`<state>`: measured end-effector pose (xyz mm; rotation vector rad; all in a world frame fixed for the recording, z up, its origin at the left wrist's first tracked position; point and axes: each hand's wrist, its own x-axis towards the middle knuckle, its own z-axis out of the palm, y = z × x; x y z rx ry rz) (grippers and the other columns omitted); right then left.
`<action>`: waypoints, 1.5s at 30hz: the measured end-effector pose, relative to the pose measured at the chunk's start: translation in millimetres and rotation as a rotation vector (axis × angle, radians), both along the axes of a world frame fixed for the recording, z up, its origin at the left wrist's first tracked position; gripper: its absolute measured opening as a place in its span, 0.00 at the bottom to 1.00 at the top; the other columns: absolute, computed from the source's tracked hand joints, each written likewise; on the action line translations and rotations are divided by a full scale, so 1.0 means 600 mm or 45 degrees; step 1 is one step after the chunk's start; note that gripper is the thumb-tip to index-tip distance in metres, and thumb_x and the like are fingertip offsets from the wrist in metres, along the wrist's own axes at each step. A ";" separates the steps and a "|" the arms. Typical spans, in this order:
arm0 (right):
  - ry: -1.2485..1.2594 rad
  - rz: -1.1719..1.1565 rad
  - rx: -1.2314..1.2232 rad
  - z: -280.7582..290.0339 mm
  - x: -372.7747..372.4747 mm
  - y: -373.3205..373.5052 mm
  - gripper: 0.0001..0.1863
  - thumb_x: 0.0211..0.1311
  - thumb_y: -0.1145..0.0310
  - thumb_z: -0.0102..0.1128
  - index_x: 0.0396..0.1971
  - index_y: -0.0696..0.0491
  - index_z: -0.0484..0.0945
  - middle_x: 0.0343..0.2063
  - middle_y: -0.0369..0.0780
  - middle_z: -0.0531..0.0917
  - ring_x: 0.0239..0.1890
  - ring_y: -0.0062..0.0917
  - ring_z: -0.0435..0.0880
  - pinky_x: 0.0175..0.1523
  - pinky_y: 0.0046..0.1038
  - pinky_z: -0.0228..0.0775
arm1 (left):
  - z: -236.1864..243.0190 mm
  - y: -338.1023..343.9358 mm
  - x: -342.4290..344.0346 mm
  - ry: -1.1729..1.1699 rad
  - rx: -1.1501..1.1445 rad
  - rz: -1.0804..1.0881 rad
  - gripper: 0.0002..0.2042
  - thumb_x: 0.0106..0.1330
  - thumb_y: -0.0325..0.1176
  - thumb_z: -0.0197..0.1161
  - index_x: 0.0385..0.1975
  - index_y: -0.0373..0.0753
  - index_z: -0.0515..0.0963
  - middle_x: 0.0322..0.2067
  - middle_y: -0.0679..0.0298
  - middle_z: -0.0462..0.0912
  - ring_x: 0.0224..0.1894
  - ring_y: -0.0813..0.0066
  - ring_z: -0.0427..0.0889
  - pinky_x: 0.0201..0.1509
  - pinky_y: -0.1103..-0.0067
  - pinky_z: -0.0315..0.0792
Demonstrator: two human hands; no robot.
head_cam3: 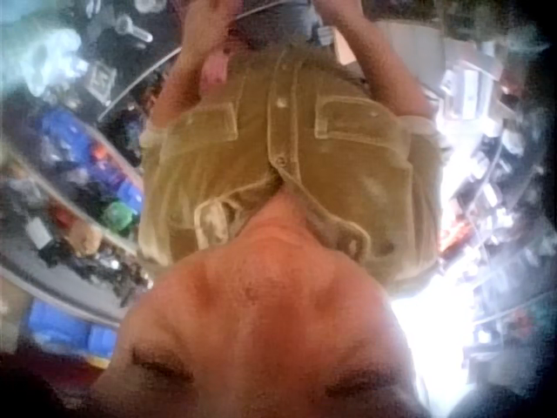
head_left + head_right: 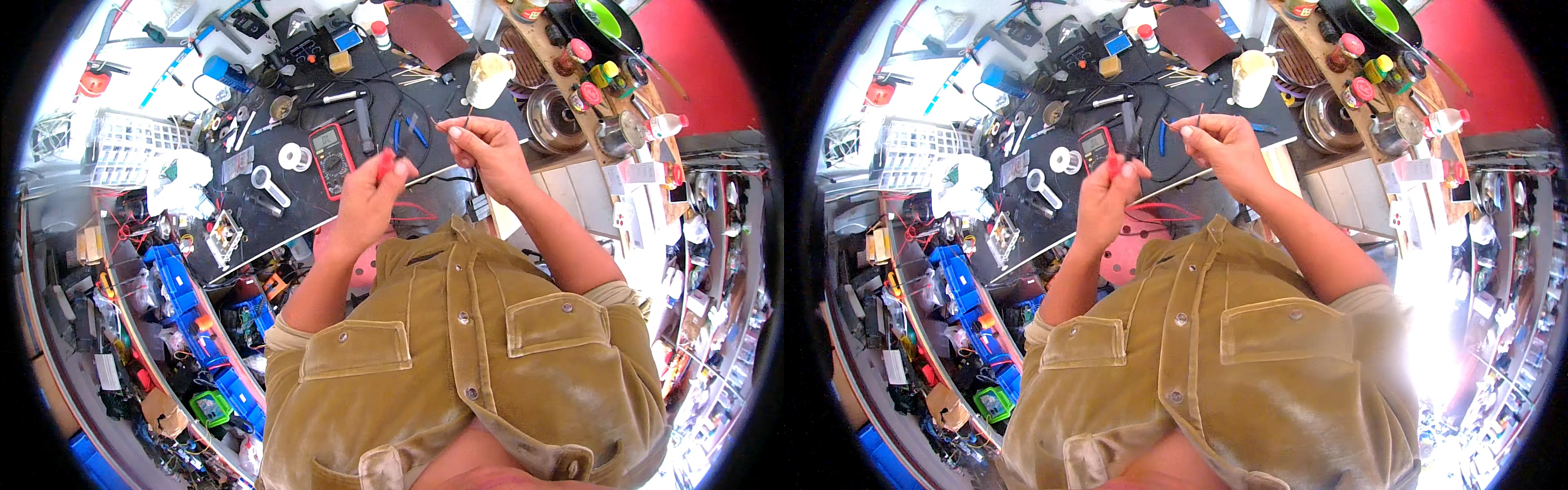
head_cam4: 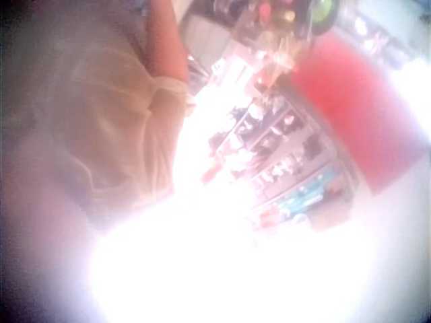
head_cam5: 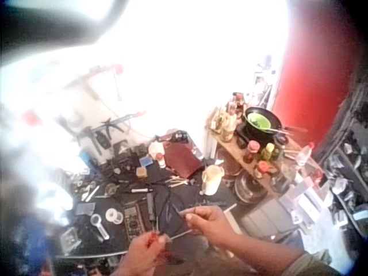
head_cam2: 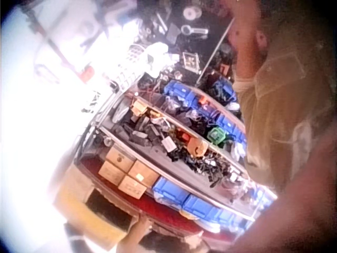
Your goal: The person strips the insulation from a wire using pliers, then uses a multimeter to test the exposed wire ends. They adjust the multimeter settings and repeatedly touch the probes to the wire to check for continuity or voltage.
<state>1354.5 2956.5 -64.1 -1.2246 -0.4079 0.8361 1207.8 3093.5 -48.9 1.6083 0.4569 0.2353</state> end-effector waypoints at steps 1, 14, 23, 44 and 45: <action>-0.008 0.001 -0.015 0.004 -0.001 0.000 0.10 0.62 0.71 0.56 0.39 0.60 0.80 0.17 0.28 0.71 0.19 0.10 0.63 0.24 0.15 0.54 | -0.004 -0.006 -0.005 0.015 -0.032 -0.045 0.14 0.70 0.40 0.51 0.32 0.34 0.76 0.17 0.78 0.63 0.20 0.91 0.59 0.23 0.88 0.53; 0.008 0.027 -0.017 0.021 0.001 0.006 0.10 0.58 0.69 0.62 0.37 0.58 0.82 0.18 0.27 0.73 0.19 0.09 0.64 0.23 0.15 0.54 | -0.016 -0.013 0.013 0.043 -0.081 -0.096 0.14 0.69 0.40 0.52 0.30 0.34 0.76 0.16 0.78 0.63 0.18 0.91 0.59 0.21 0.87 0.52; -0.006 -0.056 0.009 0.017 0.016 0.013 0.10 0.53 0.66 0.68 0.30 0.57 0.81 0.17 0.29 0.75 0.18 0.10 0.67 0.23 0.15 0.57 | -0.023 -0.035 0.040 -0.031 -0.011 -0.051 0.14 0.69 0.41 0.53 0.29 0.36 0.76 0.16 0.77 0.64 0.18 0.90 0.60 0.21 0.87 0.53; -0.213 0.275 0.555 0.315 0.026 -0.018 0.10 0.62 0.67 0.53 0.31 0.59 0.74 0.14 0.29 0.65 0.13 0.13 0.57 0.21 0.17 0.49 | -0.399 -0.013 0.024 0.628 -0.909 -0.011 0.20 0.72 0.42 0.47 0.62 0.50 0.61 0.32 0.64 0.81 0.19 0.84 0.68 0.21 0.86 0.63; -0.178 0.294 0.575 0.322 0.027 -0.026 0.10 0.62 0.67 0.53 0.32 0.59 0.73 0.15 0.29 0.64 0.14 0.13 0.57 0.21 0.17 0.49 | -0.412 -0.026 0.034 0.547 -1.075 0.058 0.19 0.72 0.42 0.47 0.61 0.49 0.62 0.34 0.63 0.81 0.20 0.83 0.70 0.22 0.85 0.64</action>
